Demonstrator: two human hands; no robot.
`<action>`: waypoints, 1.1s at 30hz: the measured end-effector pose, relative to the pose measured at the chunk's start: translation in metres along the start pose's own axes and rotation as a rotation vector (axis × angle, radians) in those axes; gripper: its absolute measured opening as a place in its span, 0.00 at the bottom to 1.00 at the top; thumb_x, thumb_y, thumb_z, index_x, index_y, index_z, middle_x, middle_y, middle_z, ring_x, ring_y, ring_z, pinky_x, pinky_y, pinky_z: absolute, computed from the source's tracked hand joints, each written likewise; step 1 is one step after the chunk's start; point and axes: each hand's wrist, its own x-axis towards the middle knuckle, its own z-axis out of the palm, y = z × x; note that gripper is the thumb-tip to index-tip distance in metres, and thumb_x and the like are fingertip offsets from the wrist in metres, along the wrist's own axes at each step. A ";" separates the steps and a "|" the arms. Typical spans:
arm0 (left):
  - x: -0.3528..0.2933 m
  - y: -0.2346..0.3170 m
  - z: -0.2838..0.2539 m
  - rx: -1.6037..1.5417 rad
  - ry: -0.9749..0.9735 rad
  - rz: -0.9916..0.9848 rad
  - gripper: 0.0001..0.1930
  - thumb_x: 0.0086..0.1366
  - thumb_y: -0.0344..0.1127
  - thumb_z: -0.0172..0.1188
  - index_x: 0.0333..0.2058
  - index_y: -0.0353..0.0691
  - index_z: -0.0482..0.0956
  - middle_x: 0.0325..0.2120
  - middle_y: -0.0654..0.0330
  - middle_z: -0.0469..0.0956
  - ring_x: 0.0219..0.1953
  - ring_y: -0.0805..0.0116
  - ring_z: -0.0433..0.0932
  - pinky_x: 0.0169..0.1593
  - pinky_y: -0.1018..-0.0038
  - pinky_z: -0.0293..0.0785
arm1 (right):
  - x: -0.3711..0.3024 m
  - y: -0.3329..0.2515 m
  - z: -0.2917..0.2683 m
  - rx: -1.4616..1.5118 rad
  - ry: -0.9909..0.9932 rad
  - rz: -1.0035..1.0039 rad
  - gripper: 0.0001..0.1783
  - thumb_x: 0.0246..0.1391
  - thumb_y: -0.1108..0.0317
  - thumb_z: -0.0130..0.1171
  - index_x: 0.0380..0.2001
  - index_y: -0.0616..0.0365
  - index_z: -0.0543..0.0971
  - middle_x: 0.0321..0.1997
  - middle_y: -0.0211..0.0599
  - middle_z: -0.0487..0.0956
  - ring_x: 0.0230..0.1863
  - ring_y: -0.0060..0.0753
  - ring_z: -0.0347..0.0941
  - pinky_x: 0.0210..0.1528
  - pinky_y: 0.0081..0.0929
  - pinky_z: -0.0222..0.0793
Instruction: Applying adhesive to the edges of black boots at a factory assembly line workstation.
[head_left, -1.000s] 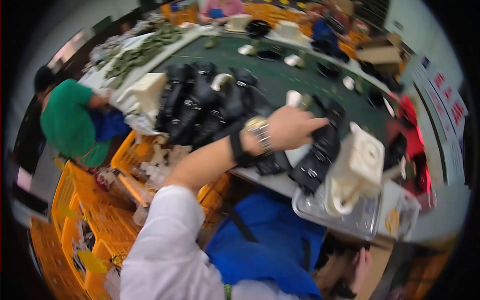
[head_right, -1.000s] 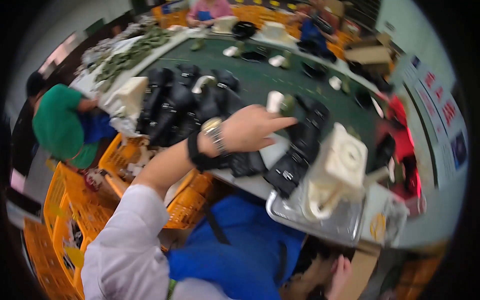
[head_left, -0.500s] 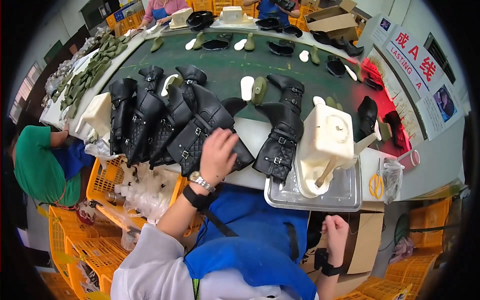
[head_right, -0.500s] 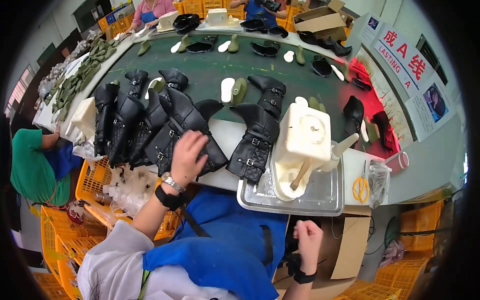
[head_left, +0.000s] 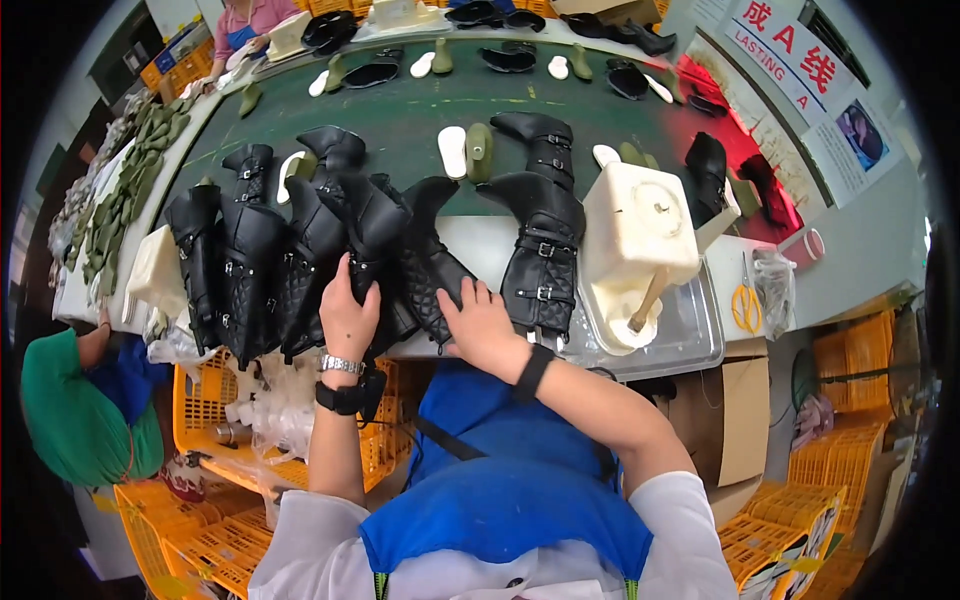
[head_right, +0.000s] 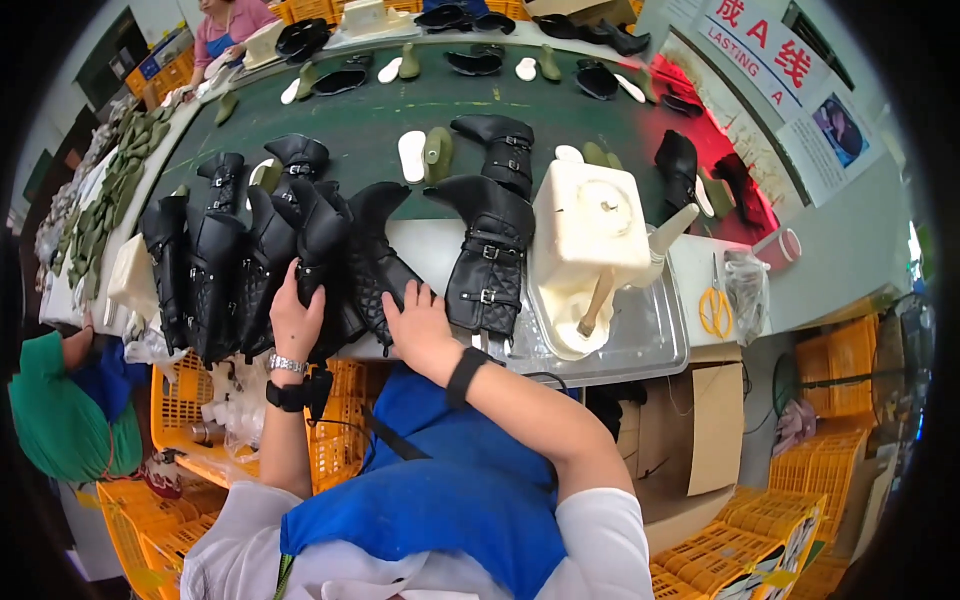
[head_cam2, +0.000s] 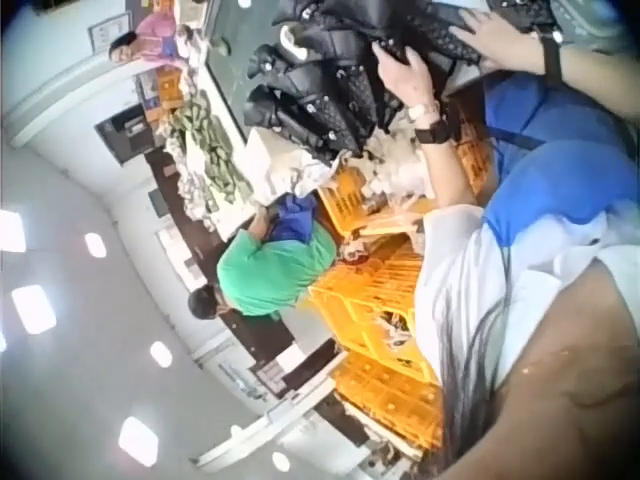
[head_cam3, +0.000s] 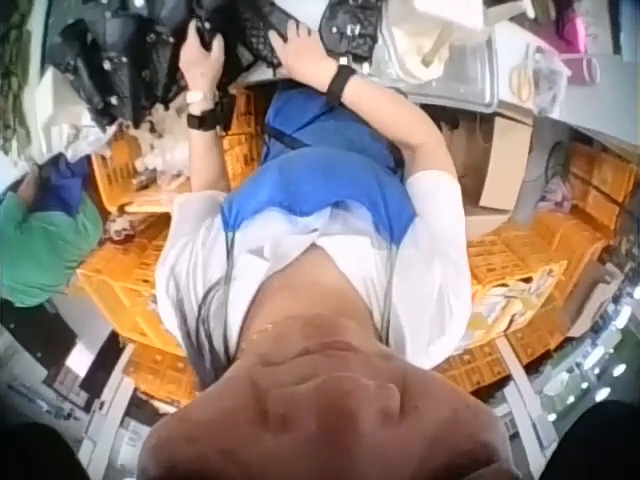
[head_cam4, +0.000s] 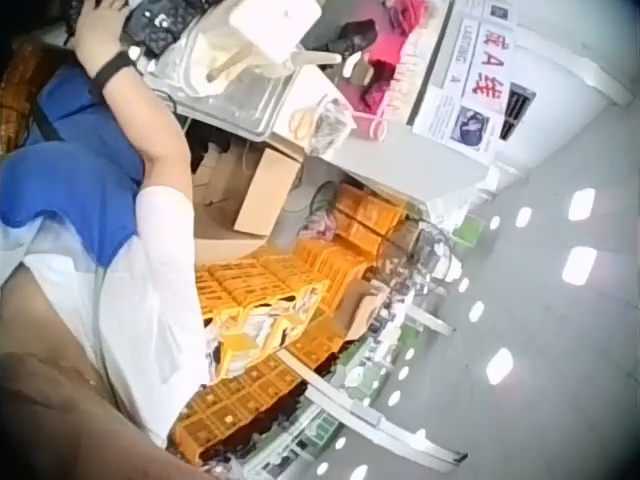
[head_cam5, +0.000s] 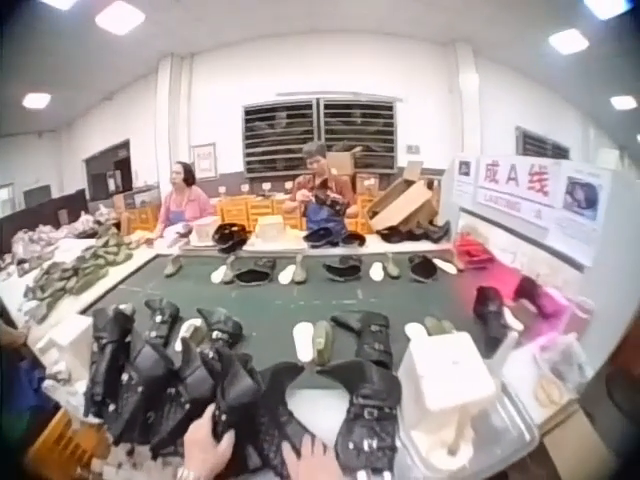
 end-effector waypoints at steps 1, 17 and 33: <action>-0.002 -0.003 -0.001 0.024 -0.008 -0.010 0.26 0.50 0.33 0.57 0.50 0.35 0.64 0.33 0.46 0.73 0.36 0.49 0.72 0.41 0.64 0.67 | 0.004 -0.003 0.013 -0.087 0.052 0.009 0.40 0.34 0.58 0.62 0.54 0.58 0.61 0.49 0.60 0.64 0.50 0.54 0.62 0.46 0.38 0.62; -0.001 0.011 -0.012 -0.252 0.097 -0.019 0.27 0.54 0.25 0.51 0.55 0.37 0.57 0.38 0.47 0.73 0.39 0.55 0.74 0.43 0.70 0.67 | 0.025 0.027 -0.002 0.453 0.245 0.275 0.18 0.36 0.75 0.52 0.36 0.64 0.70 0.27 0.52 0.75 0.30 0.55 0.71 0.32 0.40 0.68; -0.016 0.045 0.014 0.324 -0.307 0.370 0.35 0.44 0.32 0.61 0.54 0.45 0.60 0.49 0.52 0.64 0.50 0.56 0.63 0.50 0.62 0.61 | -0.070 0.065 -0.117 0.737 0.932 0.273 0.19 0.43 0.80 0.47 0.43 0.66 0.70 0.41 0.40 0.74 0.42 0.34 0.71 0.46 0.31 0.66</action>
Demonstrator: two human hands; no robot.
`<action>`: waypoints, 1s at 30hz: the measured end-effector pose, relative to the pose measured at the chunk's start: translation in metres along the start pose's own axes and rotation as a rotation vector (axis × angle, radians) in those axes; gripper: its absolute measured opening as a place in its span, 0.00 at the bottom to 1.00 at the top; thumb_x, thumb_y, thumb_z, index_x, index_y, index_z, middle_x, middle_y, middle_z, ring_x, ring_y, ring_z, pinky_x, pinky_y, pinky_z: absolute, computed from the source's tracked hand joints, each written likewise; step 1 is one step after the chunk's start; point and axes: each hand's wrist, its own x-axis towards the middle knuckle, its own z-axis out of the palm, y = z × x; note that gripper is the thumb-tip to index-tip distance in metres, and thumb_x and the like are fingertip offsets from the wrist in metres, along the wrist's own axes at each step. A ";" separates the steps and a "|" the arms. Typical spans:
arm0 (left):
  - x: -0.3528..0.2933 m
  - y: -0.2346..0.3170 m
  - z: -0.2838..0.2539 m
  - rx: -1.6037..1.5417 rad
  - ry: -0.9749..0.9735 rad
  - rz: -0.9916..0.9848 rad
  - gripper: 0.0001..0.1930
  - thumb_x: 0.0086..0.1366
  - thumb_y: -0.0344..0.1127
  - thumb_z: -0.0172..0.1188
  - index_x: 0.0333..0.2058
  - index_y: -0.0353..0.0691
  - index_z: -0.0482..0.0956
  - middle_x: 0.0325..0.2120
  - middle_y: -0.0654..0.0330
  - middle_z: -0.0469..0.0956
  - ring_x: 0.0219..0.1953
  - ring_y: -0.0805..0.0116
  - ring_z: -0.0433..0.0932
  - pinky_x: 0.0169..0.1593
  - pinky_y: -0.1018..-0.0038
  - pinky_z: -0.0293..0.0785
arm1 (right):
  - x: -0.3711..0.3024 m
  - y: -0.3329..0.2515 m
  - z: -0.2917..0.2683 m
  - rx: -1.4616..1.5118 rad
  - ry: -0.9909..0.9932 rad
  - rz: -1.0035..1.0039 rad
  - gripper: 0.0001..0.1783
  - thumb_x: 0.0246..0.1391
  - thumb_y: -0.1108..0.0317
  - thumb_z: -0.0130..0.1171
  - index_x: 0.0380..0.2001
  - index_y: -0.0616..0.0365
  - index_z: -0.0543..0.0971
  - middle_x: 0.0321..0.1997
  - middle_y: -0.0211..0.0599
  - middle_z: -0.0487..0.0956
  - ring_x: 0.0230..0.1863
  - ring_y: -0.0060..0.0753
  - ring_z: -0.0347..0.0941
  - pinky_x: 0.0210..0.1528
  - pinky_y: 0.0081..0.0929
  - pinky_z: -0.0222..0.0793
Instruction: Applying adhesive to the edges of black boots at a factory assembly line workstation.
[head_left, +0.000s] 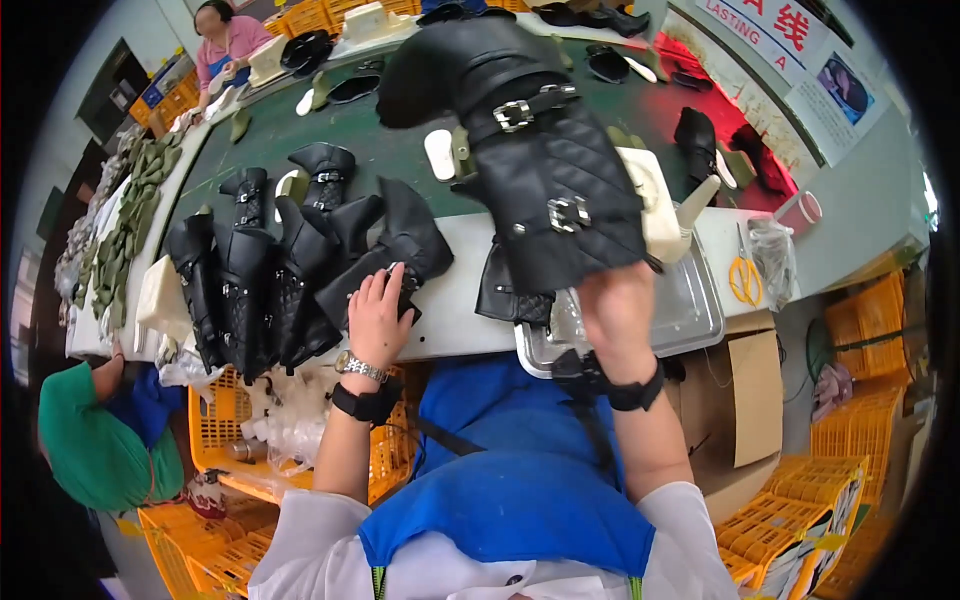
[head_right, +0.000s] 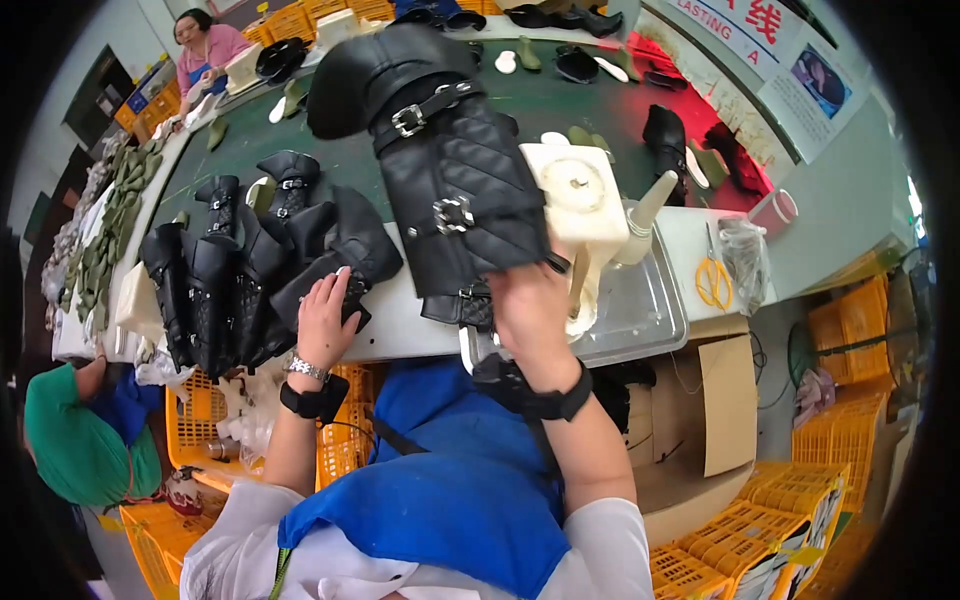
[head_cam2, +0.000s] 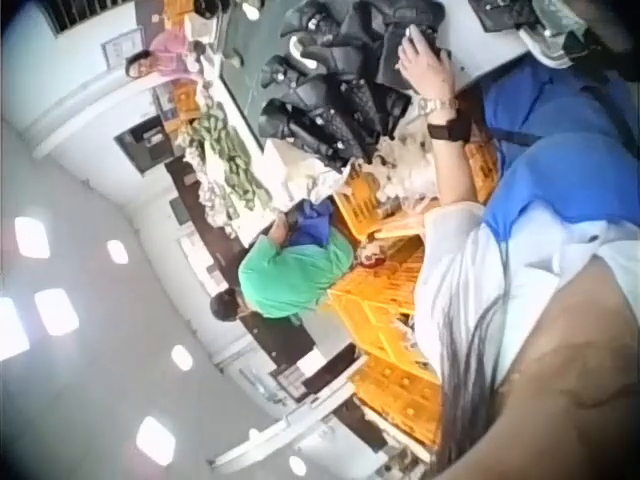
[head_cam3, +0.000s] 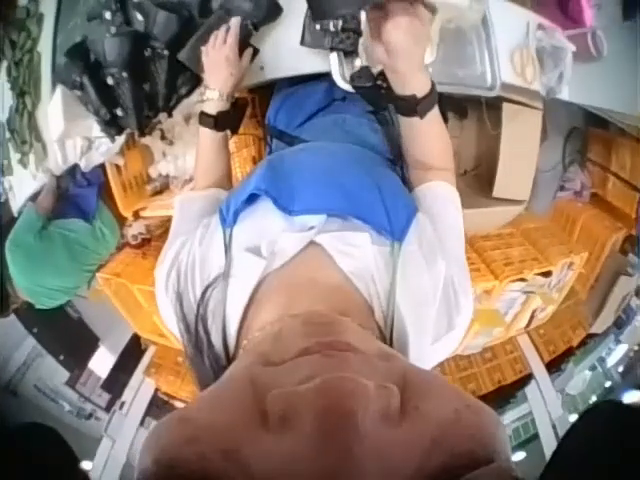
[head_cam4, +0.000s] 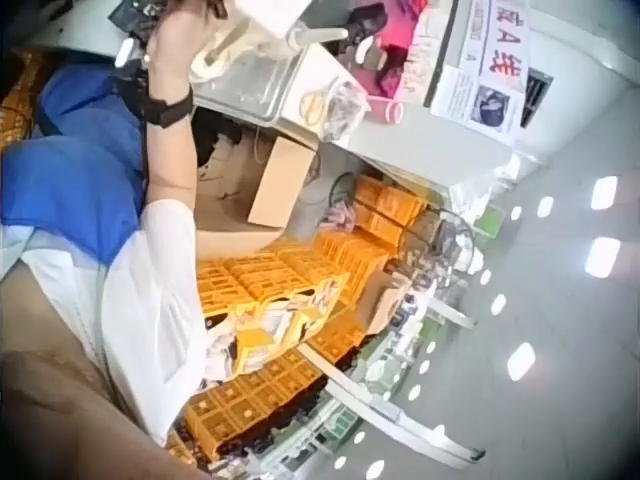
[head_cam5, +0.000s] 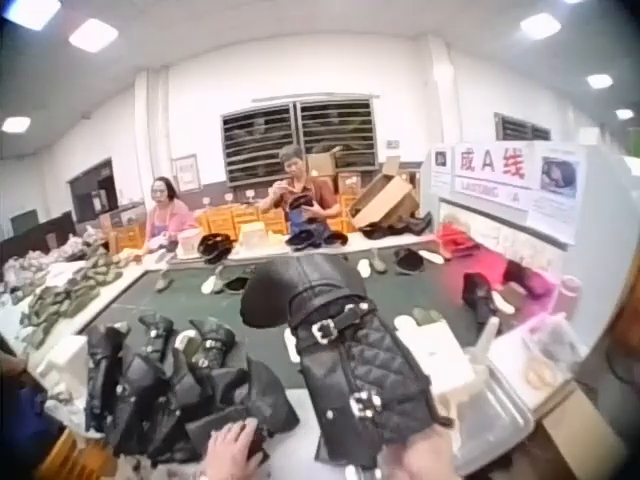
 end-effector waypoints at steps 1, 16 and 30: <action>0.003 0.005 -0.004 -0.065 0.020 -0.003 0.34 0.44 0.31 0.61 0.53 0.43 0.60 0.45 0.54 0.68 0.47 0.58 0.67 0.48 0.64 0.63 | 0.000 -0.004 -0.007 0.529 0.048 0.167 0.20 0.43 0.79 0.48 0.43 0.66 0.70 0.43 0.41 0.73 0.45 0.34 0.69 0.48 0.31 0.65; 0.034 0.091 -0.047 -1.868 -0.258 -0.162 0.52 0.36 0.63 0.66 0.54 0.35 0.57 0.52 0.58 0.62 0.53 0.67 0.63 0.55 0.69 0.59 | -0.067 0.000 -0.019 0.033 -0.447 -0.324 0.24 0.27 0.83 0.50 0.37 0.61 0.75 0.44 0.53 0.71 0.43 0.51 0.69 0.44 0.34 0.67; 0.023 0.061 -0.071 -1.254 -0.152 0.077 0.57 0.32 0.37 0.74 0.57 0.31 0.45 0.54 0.52 0.58 0.57 0.63 0.56 0.59 0.71 0.50 | -0.060 0.020 -0.049 -0.183 -0.481 -0.136 0.15 0.40 0.80 0.54 0.37 0.63 0.74 0.40 0.47 0.73 0.37 0.45 0.73 0.40 0.29 0.69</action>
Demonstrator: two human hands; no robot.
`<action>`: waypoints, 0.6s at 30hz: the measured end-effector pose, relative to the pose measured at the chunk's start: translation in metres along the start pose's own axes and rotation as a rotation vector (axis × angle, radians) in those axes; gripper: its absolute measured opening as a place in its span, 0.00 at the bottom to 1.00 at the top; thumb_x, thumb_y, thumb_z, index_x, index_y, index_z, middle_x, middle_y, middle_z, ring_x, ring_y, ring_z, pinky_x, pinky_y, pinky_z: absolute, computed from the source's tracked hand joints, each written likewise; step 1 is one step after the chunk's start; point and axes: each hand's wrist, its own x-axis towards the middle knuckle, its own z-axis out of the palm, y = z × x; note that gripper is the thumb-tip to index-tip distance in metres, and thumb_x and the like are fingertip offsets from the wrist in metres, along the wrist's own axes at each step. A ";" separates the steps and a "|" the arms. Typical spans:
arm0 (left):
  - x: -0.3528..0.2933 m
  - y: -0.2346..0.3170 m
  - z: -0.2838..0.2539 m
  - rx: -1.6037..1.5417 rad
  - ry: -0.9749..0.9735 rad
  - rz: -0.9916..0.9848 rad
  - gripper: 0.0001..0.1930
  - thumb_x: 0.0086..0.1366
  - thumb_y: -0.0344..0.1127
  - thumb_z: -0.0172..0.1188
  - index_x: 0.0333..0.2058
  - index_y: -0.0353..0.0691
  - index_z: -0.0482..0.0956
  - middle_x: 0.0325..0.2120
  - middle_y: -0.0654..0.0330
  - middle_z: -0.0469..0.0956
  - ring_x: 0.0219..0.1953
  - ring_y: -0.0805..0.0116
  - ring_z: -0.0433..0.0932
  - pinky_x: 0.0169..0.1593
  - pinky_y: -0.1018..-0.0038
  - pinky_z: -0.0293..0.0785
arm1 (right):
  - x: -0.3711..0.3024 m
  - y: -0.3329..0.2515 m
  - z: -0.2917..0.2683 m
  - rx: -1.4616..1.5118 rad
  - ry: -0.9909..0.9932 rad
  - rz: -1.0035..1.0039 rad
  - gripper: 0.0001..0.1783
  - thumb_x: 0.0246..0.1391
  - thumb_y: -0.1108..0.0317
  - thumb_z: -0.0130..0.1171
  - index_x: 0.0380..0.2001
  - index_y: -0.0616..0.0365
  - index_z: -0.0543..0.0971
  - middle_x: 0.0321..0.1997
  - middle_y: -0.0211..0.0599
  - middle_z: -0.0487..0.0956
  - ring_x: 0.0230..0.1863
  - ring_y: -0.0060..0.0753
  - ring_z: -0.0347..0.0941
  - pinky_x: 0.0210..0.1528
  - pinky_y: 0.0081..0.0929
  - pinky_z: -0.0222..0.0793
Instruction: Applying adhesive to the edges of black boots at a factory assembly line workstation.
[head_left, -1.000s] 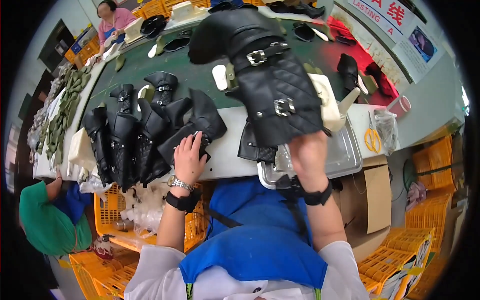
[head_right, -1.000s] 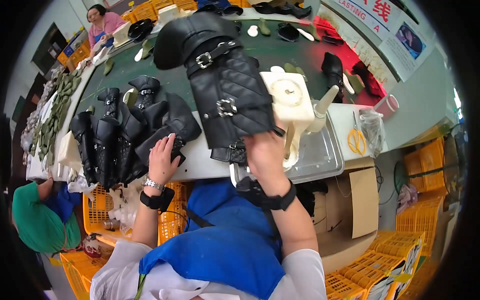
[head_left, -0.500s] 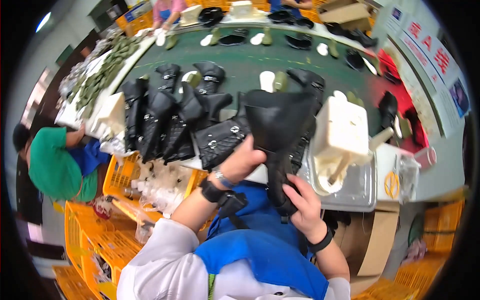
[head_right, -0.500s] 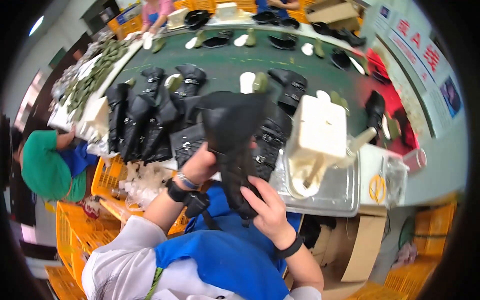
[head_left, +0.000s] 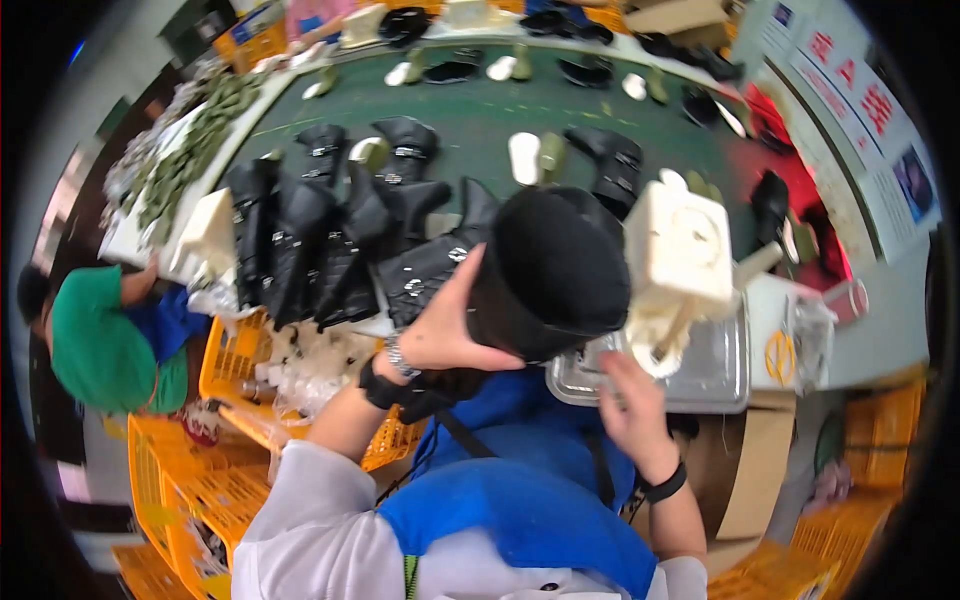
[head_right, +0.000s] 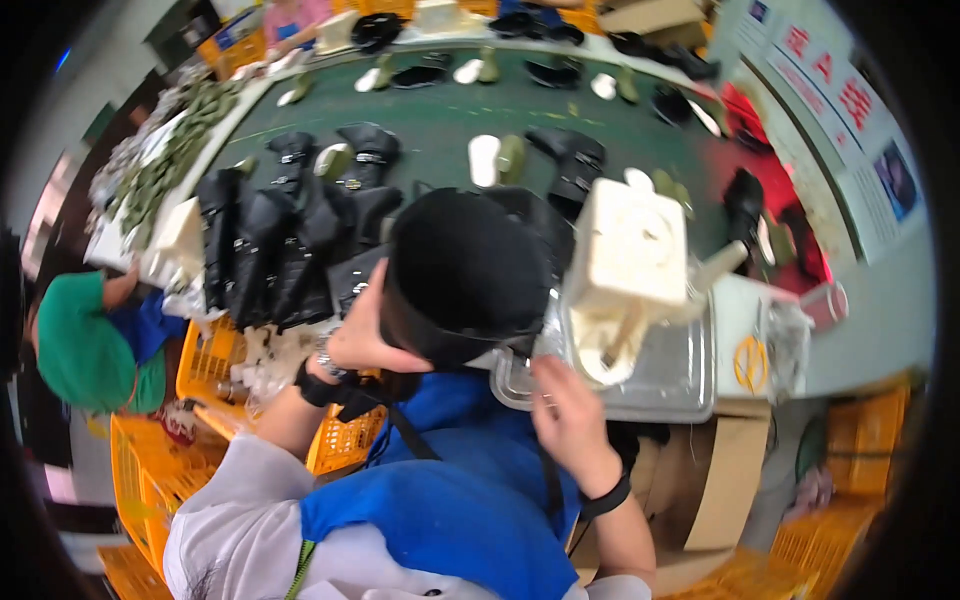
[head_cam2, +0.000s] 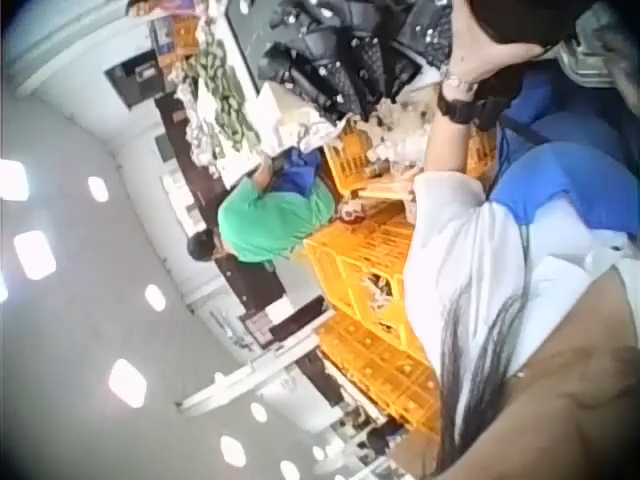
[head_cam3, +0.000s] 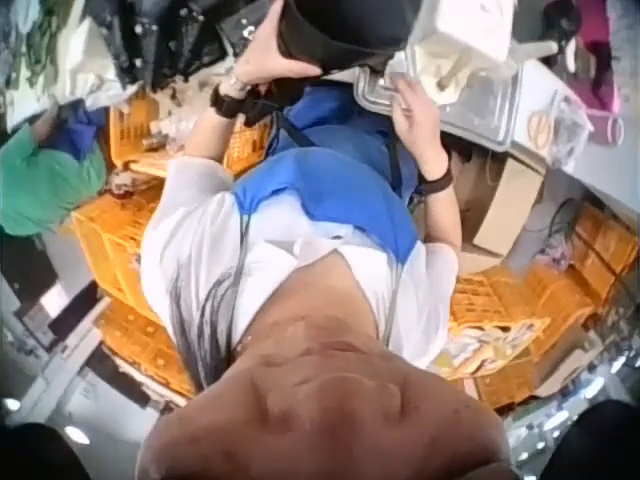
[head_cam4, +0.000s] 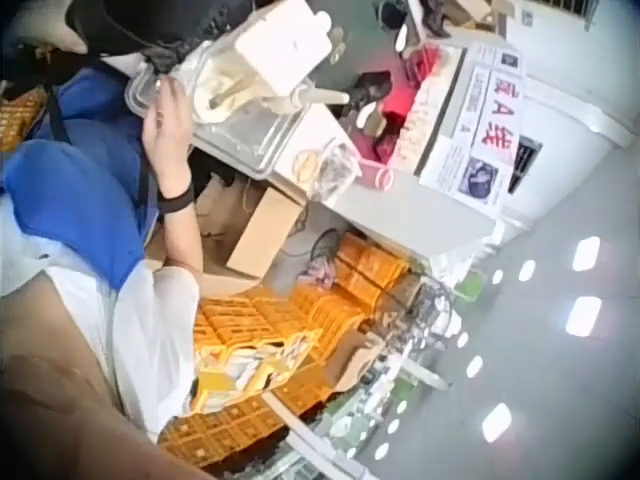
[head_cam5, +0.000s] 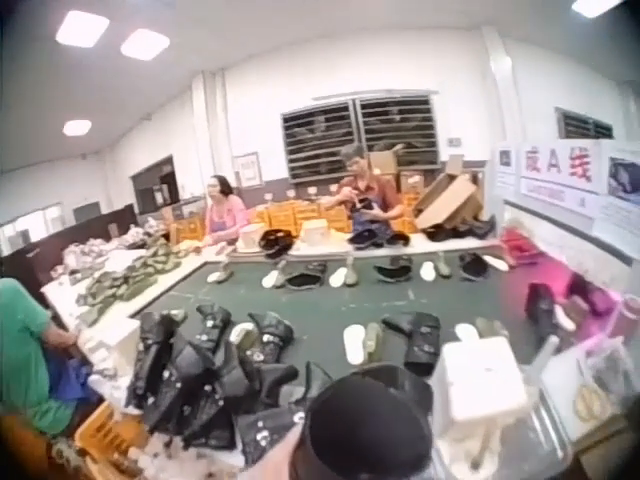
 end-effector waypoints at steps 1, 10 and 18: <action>-0.004 -0.010 -0.004 0.042 -0.039 0.001 0.56 0.32 0.37 0.74 0.57 0.31 0.46 0.53 0.53 0.58 0.57 0.64 0.56 0.59 0.71 0.50 | -0.010 0.017 -0.009 0.007 0.082 0.126 0.14 0.41 0.80 0.53 0.36 0.64 0.73 0.35 0.47 0.75 0.33 0.43 0.73 0.36 0.29 0.70; -0.023 -0.068 -0.021 -0.350 0.015 -0.345 0.52 0.36 0.51 0.70 0.55 0.31 0.52 0.51 0.51 0.61 0.55 0.61 0.59 0.58 0.68 0.53 | 0.003 0.093 -0.038 -0.244 0.166 0.518 0.25 0.37 0.58 0.64 0.39 0.61 0.74 0.25 0.36 0.69 0.25 0.33 0.66 0.30 0.27 0.64; 0.001 -0.040 0.027 -1.335 0.012 -0.177 0.50 0.46 0.66 0.52 0.58 0.35 0.47 0.57 0.44 0.51 0.59 0.52 0.52 0.58 0.59 0.56 | -0.001 0.105 -0.039 0.077 0.239 0.568 0.13 0.42 0.64 0.61 0.24 0.63 0.75 0.15 0.34 0.66 0.16 0.29 0.61 0.22 0.24 0.60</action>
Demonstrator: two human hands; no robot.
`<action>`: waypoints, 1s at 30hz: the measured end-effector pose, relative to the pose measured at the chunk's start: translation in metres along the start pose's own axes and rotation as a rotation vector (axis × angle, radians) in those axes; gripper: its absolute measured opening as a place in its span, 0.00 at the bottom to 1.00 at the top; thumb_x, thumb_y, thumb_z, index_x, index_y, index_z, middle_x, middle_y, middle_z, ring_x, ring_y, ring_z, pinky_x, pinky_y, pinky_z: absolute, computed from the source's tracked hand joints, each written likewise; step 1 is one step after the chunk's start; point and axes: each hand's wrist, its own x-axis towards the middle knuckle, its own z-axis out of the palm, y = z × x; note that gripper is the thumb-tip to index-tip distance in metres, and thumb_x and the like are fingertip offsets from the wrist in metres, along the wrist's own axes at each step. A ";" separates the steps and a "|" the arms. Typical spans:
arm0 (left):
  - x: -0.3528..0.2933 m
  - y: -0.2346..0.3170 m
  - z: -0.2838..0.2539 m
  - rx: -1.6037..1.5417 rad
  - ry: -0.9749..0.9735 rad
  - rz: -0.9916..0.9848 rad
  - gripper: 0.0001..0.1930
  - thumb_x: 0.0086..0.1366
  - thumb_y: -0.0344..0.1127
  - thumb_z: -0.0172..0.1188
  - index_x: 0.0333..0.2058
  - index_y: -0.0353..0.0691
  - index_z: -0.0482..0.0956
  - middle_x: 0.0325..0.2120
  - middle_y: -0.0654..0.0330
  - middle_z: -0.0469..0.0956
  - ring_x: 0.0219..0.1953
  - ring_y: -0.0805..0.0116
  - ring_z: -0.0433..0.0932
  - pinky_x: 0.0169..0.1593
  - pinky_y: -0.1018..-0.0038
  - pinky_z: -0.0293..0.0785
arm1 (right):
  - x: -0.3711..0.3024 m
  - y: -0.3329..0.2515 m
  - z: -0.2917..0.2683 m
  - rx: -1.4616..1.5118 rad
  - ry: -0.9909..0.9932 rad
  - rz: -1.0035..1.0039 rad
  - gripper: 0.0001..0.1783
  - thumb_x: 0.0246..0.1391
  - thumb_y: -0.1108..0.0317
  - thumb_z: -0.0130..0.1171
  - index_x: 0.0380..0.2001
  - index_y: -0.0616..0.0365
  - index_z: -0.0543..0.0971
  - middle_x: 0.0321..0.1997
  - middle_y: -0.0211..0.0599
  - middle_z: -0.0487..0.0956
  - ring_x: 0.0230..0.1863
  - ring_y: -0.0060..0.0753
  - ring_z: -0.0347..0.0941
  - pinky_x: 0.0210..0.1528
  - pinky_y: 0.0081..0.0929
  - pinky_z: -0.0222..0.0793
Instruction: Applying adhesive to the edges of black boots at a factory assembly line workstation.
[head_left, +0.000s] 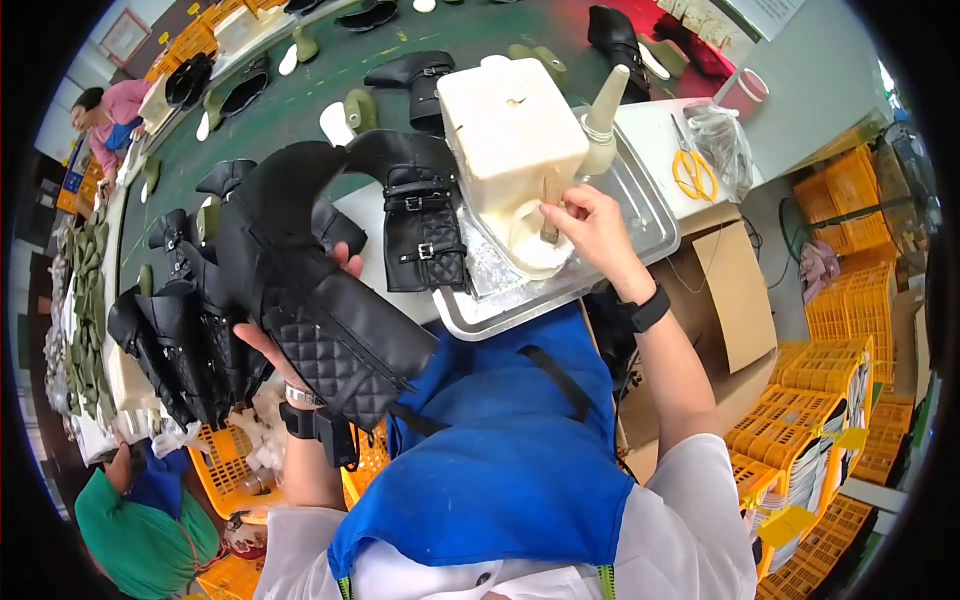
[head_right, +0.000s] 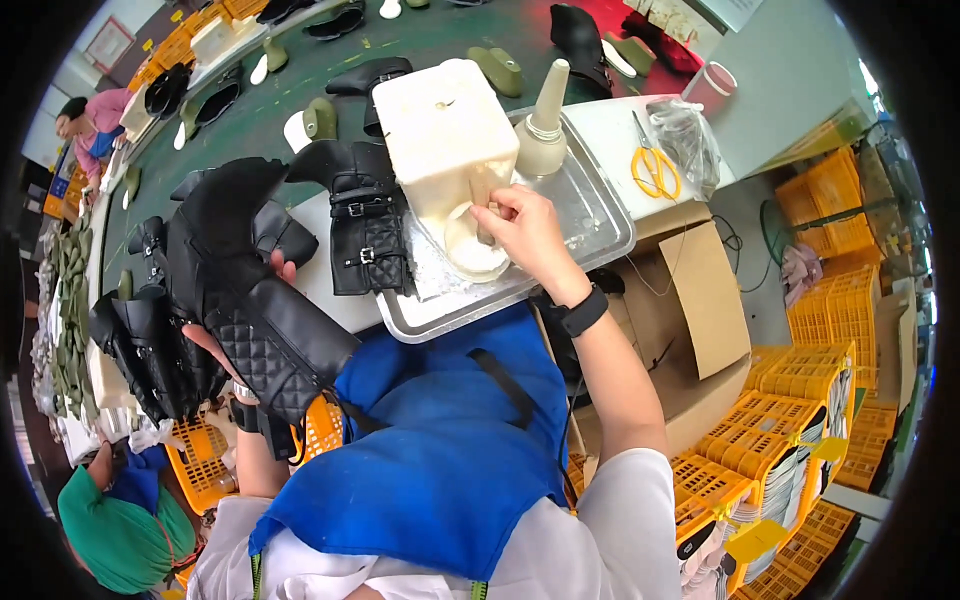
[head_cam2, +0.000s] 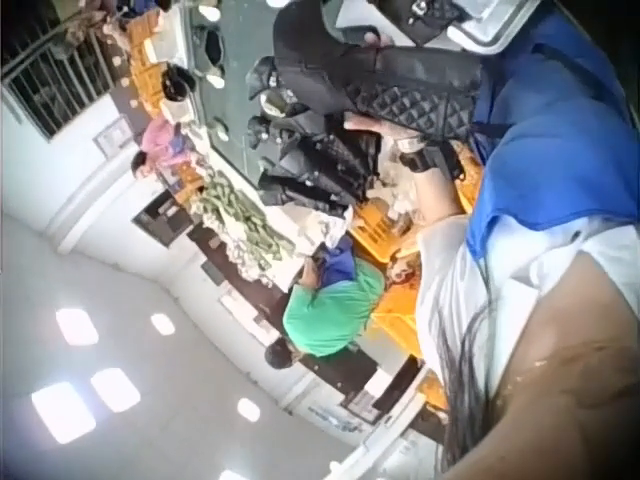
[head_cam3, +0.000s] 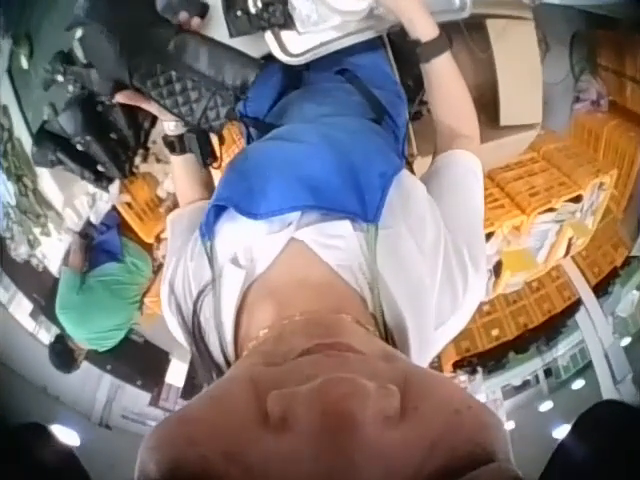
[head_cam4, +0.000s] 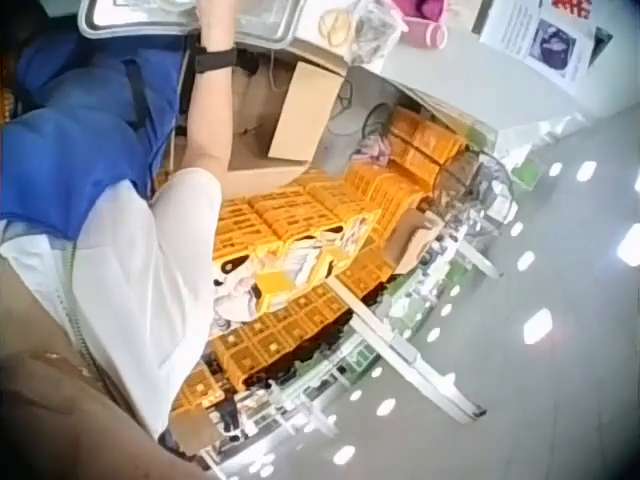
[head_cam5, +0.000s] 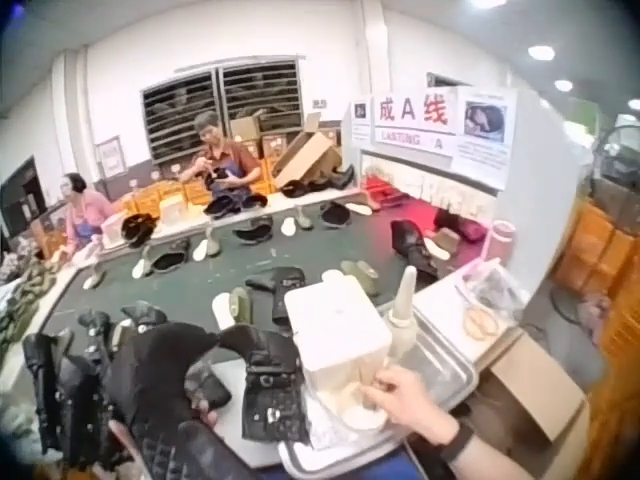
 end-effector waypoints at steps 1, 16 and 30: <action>-0.003 -0.003 -0.004 -0.008 0.041 0.012 0.49 0.46 0.65 0.53 0.58 0.35 0.48 0.56 0.44 0.53 0.58 0.52 0.54 0.57 0.60 0.57 | -0.002 -0.003 -0.001 -0.002 0.000 0.005 0.13 0.42 0.64 0.61 0.24 0.63 0.75 0.15 0.34 0.66 0.16 0.29 0.61 0.22 0.24 0.60; -0.012 0.062 -0.047 0.837 -0.060 -0.420 0.41 0.34 0.37 0.71 0.50 0.32 0.63 0.45 0.56 0.70 0.48 0.64 0.68 0.52 0.70 0.63 | -0.016 -0.020 -0.036 -0.120 0.052 0.009 0.09 0.46 0.68 0.56 0.25 0.65 0.73 0.15 0.40 0.73 0.16 0.31 0.71 0.21 0.23 0.64; 0.025 0.014 -0.020 0.586 -0.311 -0.918 0.40 0.36 0.39 0.71 0.50 0.32 0.64 0.46 0.54 0.69 0.49 0.64 0.67 0.53 0.70 0.60 | 0.013 -0.072 -0.041 0.743 -0.217 0.108 0.13 0.53 0.65 0.51 0.35 0.66 0.74 0.22 0.33 0.75 0.20 0.18 0.68 0.22 0.14 0.64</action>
